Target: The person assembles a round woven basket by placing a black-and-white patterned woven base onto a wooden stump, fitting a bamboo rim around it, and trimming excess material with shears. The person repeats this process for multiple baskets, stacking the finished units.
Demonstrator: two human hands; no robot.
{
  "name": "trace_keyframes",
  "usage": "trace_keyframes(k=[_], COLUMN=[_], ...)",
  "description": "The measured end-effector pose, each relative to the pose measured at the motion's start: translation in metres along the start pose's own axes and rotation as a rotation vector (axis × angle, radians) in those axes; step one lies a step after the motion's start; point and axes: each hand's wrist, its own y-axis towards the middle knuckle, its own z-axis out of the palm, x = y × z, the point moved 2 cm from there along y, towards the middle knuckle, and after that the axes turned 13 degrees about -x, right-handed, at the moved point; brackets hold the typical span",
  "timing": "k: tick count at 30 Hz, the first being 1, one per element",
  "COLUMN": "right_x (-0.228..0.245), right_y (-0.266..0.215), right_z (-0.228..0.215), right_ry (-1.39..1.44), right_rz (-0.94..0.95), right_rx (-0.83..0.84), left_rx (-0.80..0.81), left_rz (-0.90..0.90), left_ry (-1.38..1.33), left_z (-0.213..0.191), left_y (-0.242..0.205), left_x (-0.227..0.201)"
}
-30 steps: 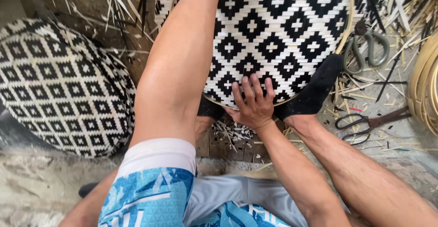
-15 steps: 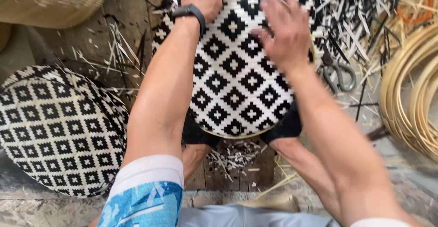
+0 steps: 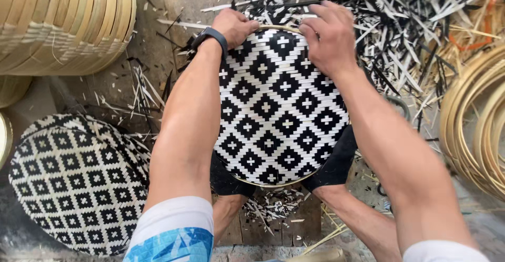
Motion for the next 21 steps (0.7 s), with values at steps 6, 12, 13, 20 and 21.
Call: trace_keyframes(k=[6, 12, 13, 20, 21], right_x=[0.003, -0.022, -0.027, -0.049, -0.049], right_y=[-0.077, -0.060, -0.060, -0.100, -0.108], right_z=[-0.024, -0.005, -0.002, -0.025, -0.032], right_ry=[-0.105, -0.190, -0.173, -0.056, -0.064], right_rz=[0.690, 0.964, 0.969, 0.762, 0.764], right_rx=[0.245, 0.412, 0.418, 0.189, 0.098], left_rx=[-0.024, 0.004, 0.006, 0.018, 0.024], left_rz=[0.034, 0.004, 0.006, -0.038, -0.047], left_ry=[-0.005, 0.020, 0.015, 0.071, 0.066], left_z=[0.011, 0.015, 0.014, 0.002, 0.000], left_y=[0.007, 0.015, 0.016, 0.005, 0.004], left_x=[0.015, 0.019, 0.022, 0.005, 0.002])
